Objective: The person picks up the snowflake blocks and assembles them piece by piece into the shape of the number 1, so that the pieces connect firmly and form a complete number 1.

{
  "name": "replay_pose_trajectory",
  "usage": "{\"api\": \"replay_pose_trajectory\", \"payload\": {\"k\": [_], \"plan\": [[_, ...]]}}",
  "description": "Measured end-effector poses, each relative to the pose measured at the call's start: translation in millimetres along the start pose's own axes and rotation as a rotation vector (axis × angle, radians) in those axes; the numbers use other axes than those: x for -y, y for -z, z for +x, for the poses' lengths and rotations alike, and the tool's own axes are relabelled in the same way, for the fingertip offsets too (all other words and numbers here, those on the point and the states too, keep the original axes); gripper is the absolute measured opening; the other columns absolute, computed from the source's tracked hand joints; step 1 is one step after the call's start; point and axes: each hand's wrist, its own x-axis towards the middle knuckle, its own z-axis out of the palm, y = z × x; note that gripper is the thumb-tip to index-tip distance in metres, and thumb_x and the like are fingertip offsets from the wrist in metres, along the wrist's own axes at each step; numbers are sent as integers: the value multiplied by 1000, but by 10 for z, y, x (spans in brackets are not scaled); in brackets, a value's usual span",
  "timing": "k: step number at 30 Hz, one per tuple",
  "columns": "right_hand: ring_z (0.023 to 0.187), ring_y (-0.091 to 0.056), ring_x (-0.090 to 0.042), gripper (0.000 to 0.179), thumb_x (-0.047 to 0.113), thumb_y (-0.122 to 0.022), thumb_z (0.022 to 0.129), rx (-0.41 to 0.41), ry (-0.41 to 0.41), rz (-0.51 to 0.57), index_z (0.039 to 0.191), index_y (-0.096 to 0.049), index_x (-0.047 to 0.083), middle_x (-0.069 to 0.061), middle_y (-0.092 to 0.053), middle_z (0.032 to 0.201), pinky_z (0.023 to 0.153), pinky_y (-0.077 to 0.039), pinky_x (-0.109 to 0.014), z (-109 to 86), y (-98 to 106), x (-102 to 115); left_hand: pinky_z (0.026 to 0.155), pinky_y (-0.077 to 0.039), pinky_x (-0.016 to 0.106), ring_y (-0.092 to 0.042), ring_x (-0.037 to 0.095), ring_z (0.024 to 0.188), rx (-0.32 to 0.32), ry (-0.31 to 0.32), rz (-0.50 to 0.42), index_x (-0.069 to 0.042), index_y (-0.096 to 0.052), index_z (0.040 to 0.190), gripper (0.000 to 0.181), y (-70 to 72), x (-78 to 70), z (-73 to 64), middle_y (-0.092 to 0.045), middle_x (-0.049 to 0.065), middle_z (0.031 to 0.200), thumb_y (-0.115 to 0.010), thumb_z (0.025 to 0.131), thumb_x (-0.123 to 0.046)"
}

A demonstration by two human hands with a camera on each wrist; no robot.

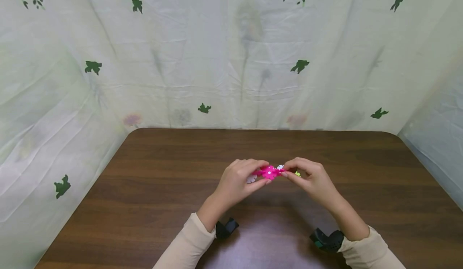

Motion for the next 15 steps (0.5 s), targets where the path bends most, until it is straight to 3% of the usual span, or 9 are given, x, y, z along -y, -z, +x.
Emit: {"api": "replay_pose_trajectory", "payload": {"k": [7, 15], "plan": [[67, -57, -14, 15, 0, -67, 77, 22, -154, 115, 88, -62, 8, -2, -61, 79, 54, -48, -25, -10, -17, 15, 79, -39, 25, -59, 6, 85, 10, 1, 34, -9, -66, 100, 36, 1, 14, 2, -65, -3, 94, -75, 72, -30], [63, -58, -15, 8, -3, -63, 80, 26, -297, 325, 87, -59, -3, -11, -59, 76, 60, -51, -30, -12, -52, 21, 78, -38, 26, -58, 5, 83, 18, -20, 54, -10, -65, 102, 36, 6, -12, 16, -65, -3, 95, -75, 73, -29]]}}
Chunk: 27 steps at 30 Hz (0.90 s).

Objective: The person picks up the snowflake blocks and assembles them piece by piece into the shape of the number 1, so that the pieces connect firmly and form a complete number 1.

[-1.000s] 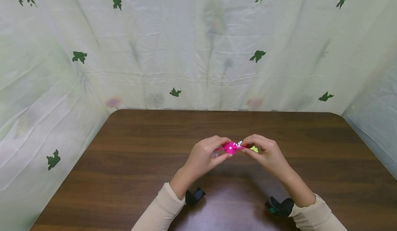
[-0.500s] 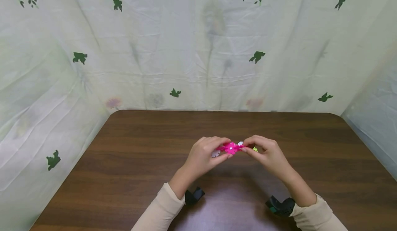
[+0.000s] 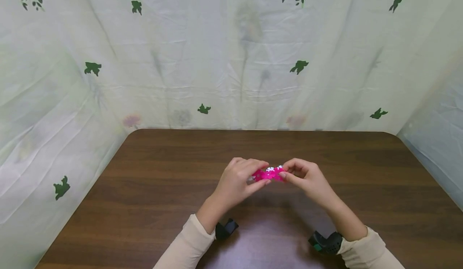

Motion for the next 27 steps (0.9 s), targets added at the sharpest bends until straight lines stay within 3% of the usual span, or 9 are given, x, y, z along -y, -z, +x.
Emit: {"api": "replay_pose_trajectory", "payload": {"k": [6, 16, 27], "plan": [[64, -61, -17, 10, -2, -62, 82, -3, -70, 115, 87, -56, -9, -10, -59, 77, 63, -52, -33, -5, -55, -13, 74, -40, 23, -58, 7, 83, 0, -36, 22, -10, -64, 102, 35, -14, -35, -1, -64, -3, 94, -74, 74, -28], [65, -62, -24, 13, 1, -61, 83, -14, -153, 189, 88, -56, -10, -11, -60, 80, 64, -50, -43, -1, -117, -25, 69, -41, 21, -55, 8, 77, -12, -37, 30, -12, -62, 103, 38, -56, -70, -13, -63, -5, 88, -76, 72, -29], [68, -63, -19, 15, 2, -61, 84, 3, -166, 218, 92, -56, -10, -10, -61, 80, 67, -50, -43, -2, -136, -35, 65, -40, 20, -53, 7, 73, -33, -38, 12, -13, -65, 100, 32, -77, -65, -22, -62, -6, 86, -74, 73, -27]]}}
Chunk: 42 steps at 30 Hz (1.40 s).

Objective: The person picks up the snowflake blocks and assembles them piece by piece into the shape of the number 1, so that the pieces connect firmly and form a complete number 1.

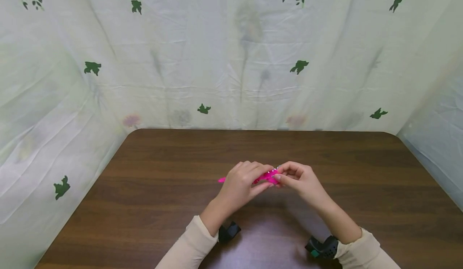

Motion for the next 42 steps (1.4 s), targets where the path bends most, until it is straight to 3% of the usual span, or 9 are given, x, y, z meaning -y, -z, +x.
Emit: {"api": "replay_pose_trajectory", "payload": {"k": [5, 12, 17, 24, 30, 34, 42], "plan": [[75, -63, -22, 17, 1, -62, 83, 0, 64, -85, 97, -56, -7, -13, -61, 86, 67, -51, -35, -3, 64, 14, 64, -40, 16, -51, 8, 72, -4, 22, -24, -11, -64, 100, 34, 13, 18, -8, -63, -4, 88, -77, 71, -23], [81, -59, -23, 27, 0, -66, 79, -32, 148, -265, 105, -57, 1, -13, -59, 96, 65, -51, -32, 13, 209, 47, 64, -41, 13, -50, 10, 74, 2, 61, -59, -9, -63, 103, 36, 52, 53, -10, -62, -3, 90, -77, 71, -20], [81, -60, -23, 35, 3, -69, 76, -57, 111, -356, 109, -57, 3, -10, -59, 103, 63, -50, -30, 46, 337, -12, 62, -40, 14, -49, 10, 74, 1, 72, -67, -8, -63, 103, 37, 62, 71, -9, -62, -2, 89, -77, 70, -19], [87, -58, -25, 41, 13, -71, 77, -65, 49, -468, 112, -55, 2, -11, -58, 107, 70, -49, -32, 88, 498, -176, 61, -39, 14, -48, 10, 73, -8, 71, -61, -8, -63, 104, 37, 81, 84, -14, -61, -3, 89, -77, 71, -18], [93, -54, -33, 45, 20, -71, 78, -52, -33, -494, 115, -53, 1, -18, -54, 112, 73, -47, -36, 108, 603, -339, 60, -39, 14, -48, 10, 72, -12, 66, -57, -8, -63, 103, 34, 91, 89, -11, -61, -3, 88, -75, 73, -17], [95, -54, -31, 47, 20, -70, 78, -43, -72, -512, 116, -52, 0, -19, -54, 114, 75, -46, -38, 115, 667, -471, 59, -39, 15, -47, 10, 71, -12, 70, -55, -8, -63, 103, 33, 100, 92, -6, -61, -2, 88, -75, 73, -17], [93, -54, -28, 43, 16, -72, 76, -25, -72, -564, 112, -56, -1, -16, -55, 108, 75, -46, -36, 112, 762, -734, 57, -37, 15, -46, 10, 70, -18, 69, -59, -7, -63, 102, 33, 105, 105, -9, -61, -2, 87, -75, 73, -16]]}}
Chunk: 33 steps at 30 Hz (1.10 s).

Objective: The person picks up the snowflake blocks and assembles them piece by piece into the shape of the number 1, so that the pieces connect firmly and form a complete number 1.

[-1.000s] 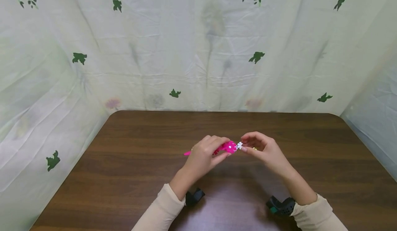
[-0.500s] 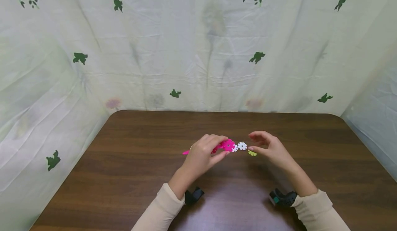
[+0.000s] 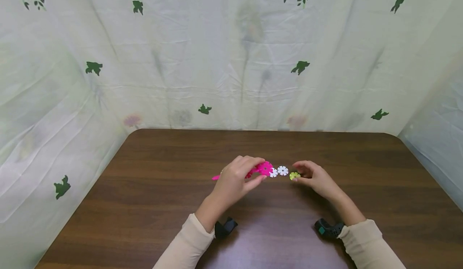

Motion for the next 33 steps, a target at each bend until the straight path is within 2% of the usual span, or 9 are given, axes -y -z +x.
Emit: {"api": "replay_pose_trajectory", "payload": {"k": [4, 12, 20, 26, 30, 33], "plan": [[93, -53, -27, 37, 13, -71, 77, 7, 8, -49, 109, -58, -1, -13, -54, 104, 77, -45, -37, 2, -11, -60, 57, -37, 14, -46, 10, 70, 3, 0, -2, -7, -62, 103, 33, 0, 1, 1, -61, -2, 88, -75, 73, -15], [82, -49, -21, 25, 8, -72, 75, 3, 25, -166, 97, -62, 2, -9, -54, 98, 67, -42, -29, -3, -7, -64, 58, -37, 13, -46, 10, 72, 12, 2, -5, -7, -62, 103, 33, -1, -1, 2, -61, -3, 88, -74, 73, -16], [70, -48, -17, 23, 4, -68, 78, 31, 2, -106, 96, -54, 6, -2, -51, 78, 60, -41, -26, -2, -5, -23, 58, -38, 14, -47, 10, 72, 20, 6, -7, -7, -62, 103, 34, 1, -2, 0, -61, -2, 89, -74, 73, -15], [71, -53, -18, 18, 5, -65, 81, 3, 1, -27, 98, -58, 4, -4, -55, 80, 61, -45, -26, 2, 20, 49, 58, -38, 14, -47, 10, 71, 22, 2, -5, -7, -62, 103, 33, 0, -4, 2, -61, -2, 89, -74, 73, -15], [73, -55, -20, 18, 2, -64, 81, -28, -29, 54, 97, -57, -2, -9, -57, 82, 61, -47, -25, -10, 55, 206, 58, -38, 14, -47, 10, 71, 23, -2, 1, -6, -62, 103, 33, -5, -4, 0, -62, -2, 89, -74, 73, -15], [74, -56, -21, 18, 2, -64, 81, -48, -33, 75, 96, -56, -3, -11, -57, 84, 62, -48, -25, -8, 70, 283, 58, -38, 14, -46, 10, 71, 22, 1, -3, -6, -63, 102, 33, -10, -6, -1, -62, -2, 88, -74, 73, -15]]}}
